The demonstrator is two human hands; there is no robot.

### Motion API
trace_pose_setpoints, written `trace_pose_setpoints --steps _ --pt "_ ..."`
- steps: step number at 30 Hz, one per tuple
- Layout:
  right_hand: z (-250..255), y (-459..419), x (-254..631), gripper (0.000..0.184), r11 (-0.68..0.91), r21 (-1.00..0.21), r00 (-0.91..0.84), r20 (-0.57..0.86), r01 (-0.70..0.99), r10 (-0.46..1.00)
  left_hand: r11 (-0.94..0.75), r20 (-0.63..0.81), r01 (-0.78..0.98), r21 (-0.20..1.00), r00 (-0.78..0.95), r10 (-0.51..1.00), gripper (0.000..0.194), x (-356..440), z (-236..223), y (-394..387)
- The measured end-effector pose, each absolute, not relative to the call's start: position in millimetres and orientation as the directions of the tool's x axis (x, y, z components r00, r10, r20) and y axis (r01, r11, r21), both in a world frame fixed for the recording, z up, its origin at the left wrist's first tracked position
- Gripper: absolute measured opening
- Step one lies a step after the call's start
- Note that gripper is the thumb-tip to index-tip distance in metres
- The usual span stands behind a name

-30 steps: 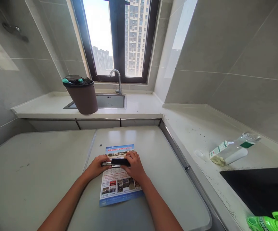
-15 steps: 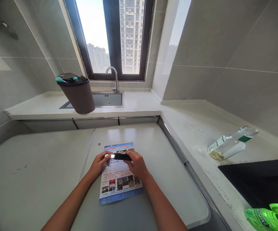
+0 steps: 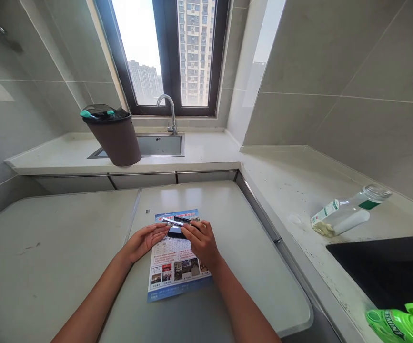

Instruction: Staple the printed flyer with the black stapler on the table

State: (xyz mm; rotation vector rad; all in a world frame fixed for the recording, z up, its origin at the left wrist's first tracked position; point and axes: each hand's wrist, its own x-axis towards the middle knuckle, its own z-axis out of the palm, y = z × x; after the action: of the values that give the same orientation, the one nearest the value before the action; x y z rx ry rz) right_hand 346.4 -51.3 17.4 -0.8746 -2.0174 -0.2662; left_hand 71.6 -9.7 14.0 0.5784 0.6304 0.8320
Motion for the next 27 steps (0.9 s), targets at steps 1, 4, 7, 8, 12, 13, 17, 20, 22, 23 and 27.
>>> trace_pose_setpoints --steps 1,4,7,8,12,13,17,20,22,23,27 --pt "18.4 -52.7 345.5 0.047 0.732 -0.103 -0.376 0.805 0.673 0.459 0.566 -0.284 -0.509 0.649 0.528 0.8 0.03 69.0 13.7 -8.2" --pt "19.4 -56.9 342.5 0.038 0.755 0.006 -0.469 0.787 0.656 0.401 0.603 -0.283 -0.555 0.574 0.556 0.781 0.034 65.4 13.3 -5.5" --pt "16.8 -59.6 339.5 0.03 0.749 0.077 -0.508 0.779 0.659 0.367 0.619 -0.27 -0.563 0.547 0.581 0.767 0.036 65.0 12.2 -5.2" --pt "15.4 -60.0 338.8 0.029 0.744 0.096 -0.516 0.778 0.661 0.358 0.622 -0.268 -0.561 0.546 0.586 0.764 0.036 64.9 11.4 -5.1" --pt "10.3 -60.5 338.6 0.027 0.741 0.146 -0.557 0.756 0.655 0.344 0.631 -0.28 -0.536 0.561 0.594 0.754 0.036 64.6 9.6 -4.7" --pt "9.6 -60.6 339.2 0.028 0.739 0.14 -0.555 0.753 0.66 0.353 0.633 -0.286 -0.533 0.561 0.593 0.752 0.035 64.7 9.9 -4.6" --pt "8.5 -61.8 342.3 0.036 0.757 0.07 -0.553 0.726 0.65 0.408 0.639 -0.309 -0.529 0.559 0.582 0.752 0.032 65.7 13.1 -5.5" --pt "7.6 -63.0 341.6 0.041 0.79 -0.018 -0.557 0.699 0.613 0.449 0.637 -0.327 -0.514 0.574 0.57 0.754 0.033 65.8 13.7 -6.4" --pt "7.0 -63.9 339.4 0.043 0.796 -0.062 -0.545 0.696 0.603 0.467 0.631 -0.337 -0.506 0.587 0.556 0.76 0.034 65.5 12.4 -6.5" --pt "6.9 -64.3 338.1 0.043 0.794 -0.063 -0.542 0.699 0.604 0.468 0.628 -0.342 -0.504 0.593 0.548 0.763 0.033 65.4 11.6 -6.3" --pt "8.4 -66.4 334.7 0.039 0.77 0.052 -0.558 0.719 0.636 0.413 0.611 -0.346 -0.502 0.613 0.524 0.778 0.032 65.1 9.2 -6.1"
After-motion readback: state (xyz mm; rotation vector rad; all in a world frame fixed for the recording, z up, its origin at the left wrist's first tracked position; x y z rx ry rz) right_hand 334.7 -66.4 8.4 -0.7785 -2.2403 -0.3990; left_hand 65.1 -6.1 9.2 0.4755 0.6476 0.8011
